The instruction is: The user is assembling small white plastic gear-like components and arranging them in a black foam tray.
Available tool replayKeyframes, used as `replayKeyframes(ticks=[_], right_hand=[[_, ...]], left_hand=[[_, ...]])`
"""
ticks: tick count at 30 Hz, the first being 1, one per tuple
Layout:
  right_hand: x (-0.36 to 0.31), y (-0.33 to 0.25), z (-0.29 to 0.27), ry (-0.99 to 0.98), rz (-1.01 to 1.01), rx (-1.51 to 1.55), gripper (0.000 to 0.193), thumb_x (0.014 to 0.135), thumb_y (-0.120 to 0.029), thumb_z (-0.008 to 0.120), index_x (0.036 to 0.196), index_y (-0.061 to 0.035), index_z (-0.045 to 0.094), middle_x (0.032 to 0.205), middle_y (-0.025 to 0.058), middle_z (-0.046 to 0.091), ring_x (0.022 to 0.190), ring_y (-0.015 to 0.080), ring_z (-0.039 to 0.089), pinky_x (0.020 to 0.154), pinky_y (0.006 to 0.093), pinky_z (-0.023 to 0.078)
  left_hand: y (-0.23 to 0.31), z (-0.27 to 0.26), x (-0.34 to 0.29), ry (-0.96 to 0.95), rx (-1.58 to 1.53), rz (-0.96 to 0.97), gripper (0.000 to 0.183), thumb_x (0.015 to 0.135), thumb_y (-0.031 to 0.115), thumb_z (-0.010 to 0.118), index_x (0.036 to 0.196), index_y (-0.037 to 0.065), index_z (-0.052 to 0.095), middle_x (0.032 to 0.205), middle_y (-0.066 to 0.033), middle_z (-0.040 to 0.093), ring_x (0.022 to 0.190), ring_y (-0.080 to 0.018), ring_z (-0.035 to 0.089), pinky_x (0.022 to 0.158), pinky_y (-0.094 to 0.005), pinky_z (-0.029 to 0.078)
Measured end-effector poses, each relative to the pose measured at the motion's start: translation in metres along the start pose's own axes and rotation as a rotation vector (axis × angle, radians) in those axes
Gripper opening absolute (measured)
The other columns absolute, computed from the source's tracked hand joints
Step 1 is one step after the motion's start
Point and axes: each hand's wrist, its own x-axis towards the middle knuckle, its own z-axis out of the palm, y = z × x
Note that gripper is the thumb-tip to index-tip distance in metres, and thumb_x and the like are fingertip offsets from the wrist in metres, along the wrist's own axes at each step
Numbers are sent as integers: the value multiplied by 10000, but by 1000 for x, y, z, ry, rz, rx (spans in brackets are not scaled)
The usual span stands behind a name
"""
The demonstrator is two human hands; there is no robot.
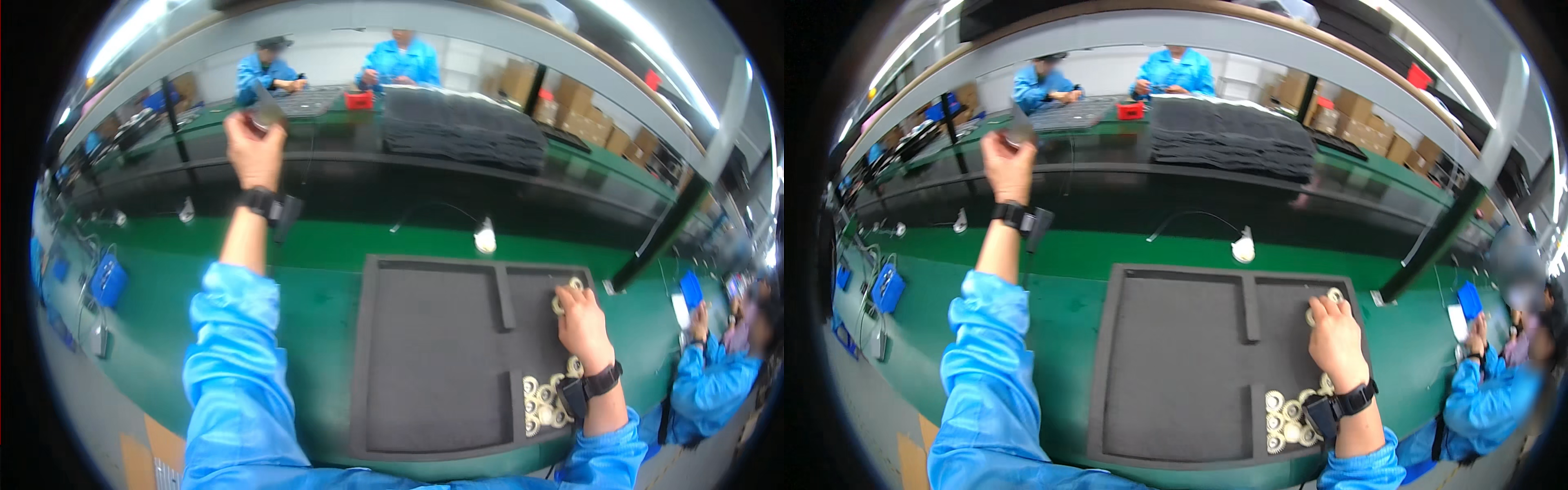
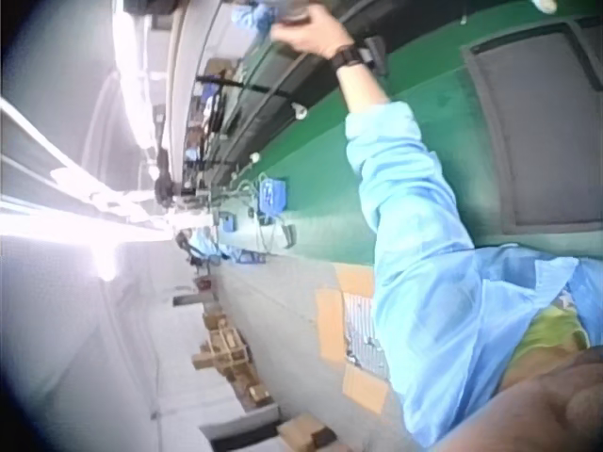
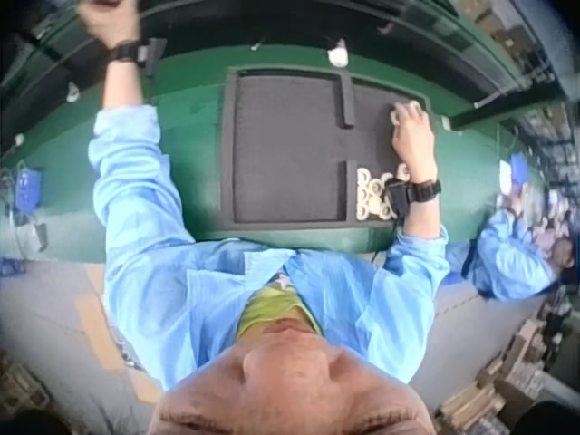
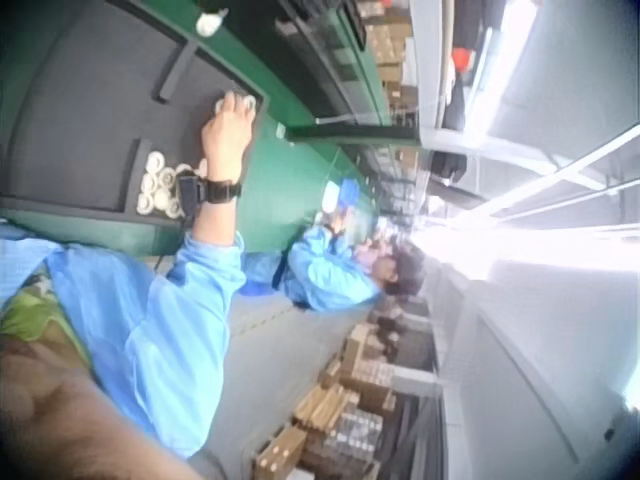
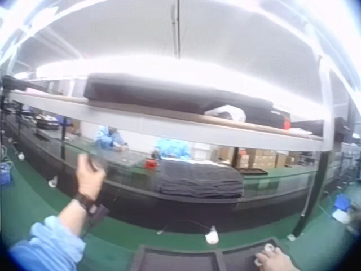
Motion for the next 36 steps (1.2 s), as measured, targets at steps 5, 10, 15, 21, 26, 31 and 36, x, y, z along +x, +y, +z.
replayKeyframes(ticks=[5,10,15,21,26,31,36], right_hand=[[1,-1,6,0,29,-21,357,670,98,563,1011,-3,596,980,143,575,927,345,526,804,410,476],[3,-9,1,-10,50,-13,283,696,84,577,964,-8,580,965,163,565,944,345,518,813,413,470],[3,-18,-6,121,122,315,287,704,86,564,983,15,558,953,142,569,797,315,577,692,370,490],[9,-72,-61,48,-59,663,362,732,74,590,1084,-7,618,1047,116,587,869,239,608,737,304,506],[27,-124,-78,27,-251,810,498,774,-4,657,1253,-42,527,1053,153,586,927,301,598,806,365,500],[27,-165,-67,117,-490,727,581,697,30,655,1247,12,467,951,123,582,835,292,570,736,378,491],[19,-158,-53,194,-516,738,407,675,21,673,1063,14,550,923,116,586,795,276,574,704,360,489]], left_hand=[[-92,-7,-98,-336,428,-343,541,605,204,834,1024,21,544,964,-192,655,911,-335,649,807,-393,517],[-94,-24,-130,-764,828,-511,637,560,306,879,1047,22,582,1046,-201,641,1011,-353,622,875,-401,507],[-46,-40,-107,-1008,1003,-625,693,624,374,845,1175,28,605,1263,-217,511,1156,-352,535,952,-396,468],[49,-71,-83,-956,295,-298,446,805,270,739,1100,-39,611,951,-127,667,830,-172,649,768,-290,524],[203,-83,-123,-1341,-398,-626,288,901,154,648,1127,-9,574,964,-35,625,870,-87,597,765,-247,499],[237,-99,-160,-1332,-249,-517,340,840,203,733,1042,-26,584,881,-70,659,767,-73,615,684,-212,516],[224,-91,-180,-1330,-392,-821,263,842,155,726,1001,-14,600,898,-47,661,793,-81,622,718,-213,520]])
